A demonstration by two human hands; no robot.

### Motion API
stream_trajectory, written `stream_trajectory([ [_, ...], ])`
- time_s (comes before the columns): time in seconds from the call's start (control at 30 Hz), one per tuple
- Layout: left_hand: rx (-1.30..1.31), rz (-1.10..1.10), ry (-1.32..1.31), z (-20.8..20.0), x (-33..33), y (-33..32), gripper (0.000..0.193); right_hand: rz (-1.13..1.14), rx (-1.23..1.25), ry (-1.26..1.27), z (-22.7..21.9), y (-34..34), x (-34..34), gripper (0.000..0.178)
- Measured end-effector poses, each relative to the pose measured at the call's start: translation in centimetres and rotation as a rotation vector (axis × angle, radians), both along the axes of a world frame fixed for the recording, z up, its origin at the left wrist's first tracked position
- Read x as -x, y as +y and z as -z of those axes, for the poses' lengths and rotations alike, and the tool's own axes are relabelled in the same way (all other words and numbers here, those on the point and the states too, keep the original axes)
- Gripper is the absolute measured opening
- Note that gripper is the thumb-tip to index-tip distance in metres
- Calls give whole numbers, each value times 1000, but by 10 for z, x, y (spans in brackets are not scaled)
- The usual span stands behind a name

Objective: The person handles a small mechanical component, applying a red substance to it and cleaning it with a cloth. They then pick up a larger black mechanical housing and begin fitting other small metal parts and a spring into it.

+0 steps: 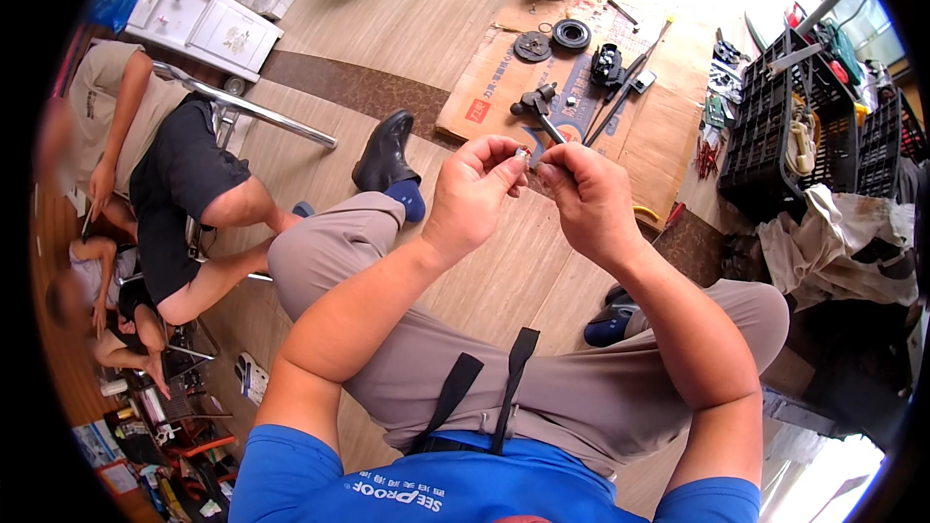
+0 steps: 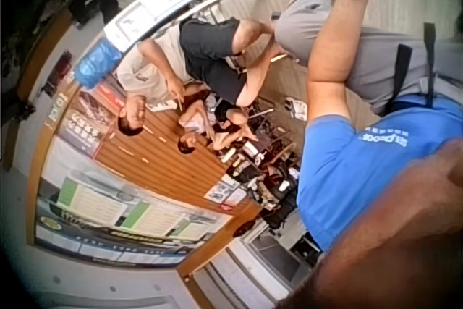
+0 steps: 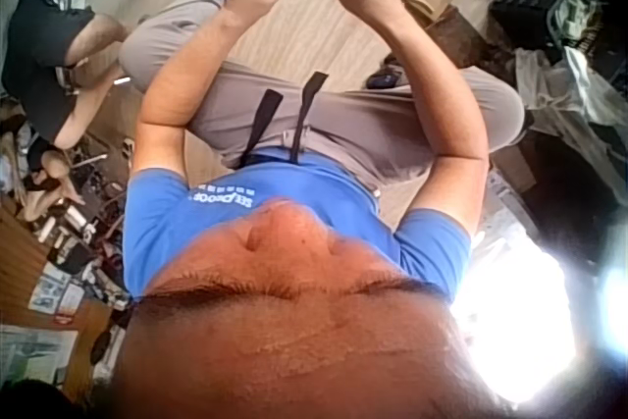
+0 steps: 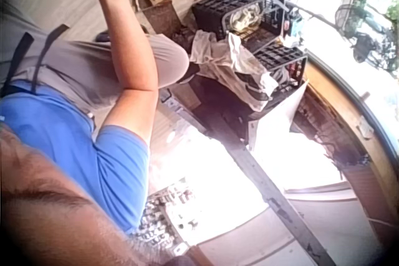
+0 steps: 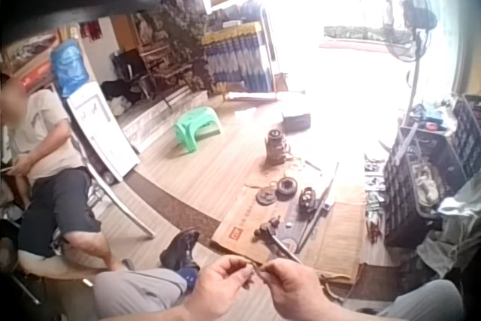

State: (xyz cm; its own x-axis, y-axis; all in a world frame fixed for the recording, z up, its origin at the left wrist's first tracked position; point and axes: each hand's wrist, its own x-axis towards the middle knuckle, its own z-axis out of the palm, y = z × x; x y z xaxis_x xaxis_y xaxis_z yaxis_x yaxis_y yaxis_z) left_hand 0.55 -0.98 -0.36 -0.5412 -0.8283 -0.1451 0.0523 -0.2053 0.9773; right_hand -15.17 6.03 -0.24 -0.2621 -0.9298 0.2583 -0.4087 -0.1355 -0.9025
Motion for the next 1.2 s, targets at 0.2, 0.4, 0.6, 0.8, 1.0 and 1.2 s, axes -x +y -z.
stream_trajectory([
  [0.2,-19,23,-24,-3,0,1,13,-14,-21,-25,-7,0,6,7],
  [0.4,-335,-3,215,0,-7,-6,12,5,-65,-19,-8,0,6,7],
  [0.6,-393,-2,328,1,-8,-7,12,-5,-30,-15,0,-1,3,7],
  [0.8,-111,-75,40,-6,-1,0,11,-27,-36,-38,-5,0,2,7],
  [1.0,85,-73,-108,-2,2,1,11,-49,-105,-215,2,-2,4,6],
  [1.2,-142,-93,9,-5,-3,-6,12,-43,-150,-355,0,-2,6,7],
])
